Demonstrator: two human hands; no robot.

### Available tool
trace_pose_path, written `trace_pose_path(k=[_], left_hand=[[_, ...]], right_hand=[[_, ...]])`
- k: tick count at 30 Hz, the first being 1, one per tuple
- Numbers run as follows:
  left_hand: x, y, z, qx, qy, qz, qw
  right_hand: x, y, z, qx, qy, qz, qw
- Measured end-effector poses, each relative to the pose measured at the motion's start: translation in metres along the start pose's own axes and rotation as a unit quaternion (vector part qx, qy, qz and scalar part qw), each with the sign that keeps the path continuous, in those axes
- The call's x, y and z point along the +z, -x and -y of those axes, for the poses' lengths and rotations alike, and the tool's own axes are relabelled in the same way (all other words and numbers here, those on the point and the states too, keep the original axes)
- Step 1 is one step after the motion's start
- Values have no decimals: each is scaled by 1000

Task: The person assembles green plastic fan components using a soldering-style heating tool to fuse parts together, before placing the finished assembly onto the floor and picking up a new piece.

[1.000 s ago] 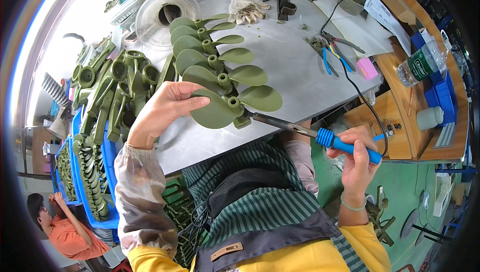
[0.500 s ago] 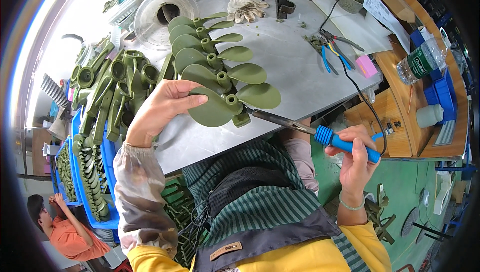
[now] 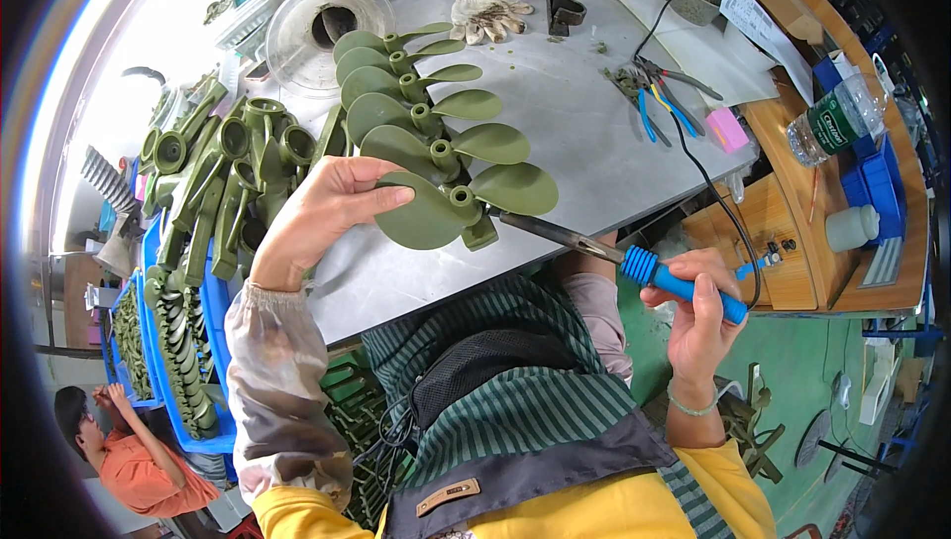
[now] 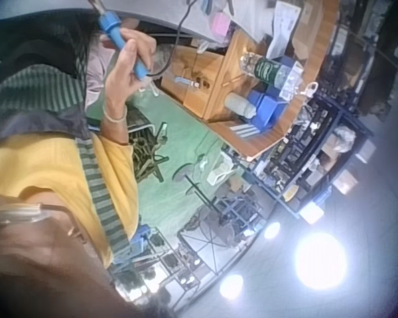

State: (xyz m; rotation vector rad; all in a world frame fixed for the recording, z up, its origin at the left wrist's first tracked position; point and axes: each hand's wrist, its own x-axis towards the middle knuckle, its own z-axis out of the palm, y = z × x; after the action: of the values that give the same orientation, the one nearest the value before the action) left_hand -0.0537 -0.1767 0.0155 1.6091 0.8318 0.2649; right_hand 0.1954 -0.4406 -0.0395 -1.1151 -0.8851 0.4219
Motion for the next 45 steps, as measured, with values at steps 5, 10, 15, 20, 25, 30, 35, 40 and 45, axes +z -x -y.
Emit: trace_pose_path(k=[5,10,15,20,25,30,35,40,45], left_hand=[[-2,1,1,-7,-3,2,1000],[1,1,-6,-10,7,12,1000],[3,2,-3,5,-2,-2,1000],[0,0,-3,-5,-11,-1,1000],[1,1,-6,-13,-8,6,1000],[1,2,-6,-10,2,6,1000],[1,2,-6,2,-3,12,1000],[1,1,-5,4,7,15,1000],[-1,0,-4,-11,-25,7,1000]], right_hand=[[0,2,-2,1,-19,10,1000],[1,0,-5,-2,-11,-3,1000],[-1,1,-5,7,-14,0,1000],[-2,0,-7,9,-17,3,1000],[-2,2,-9,1,-16,-8,1000],[-3,2,-9,3,-25,6,1000],[-1,2,-10,8,-23,-7,1000],[-2,1,-8,20,-23,-4,1000],[-4,-2,1,28,-4,-13,1000]])
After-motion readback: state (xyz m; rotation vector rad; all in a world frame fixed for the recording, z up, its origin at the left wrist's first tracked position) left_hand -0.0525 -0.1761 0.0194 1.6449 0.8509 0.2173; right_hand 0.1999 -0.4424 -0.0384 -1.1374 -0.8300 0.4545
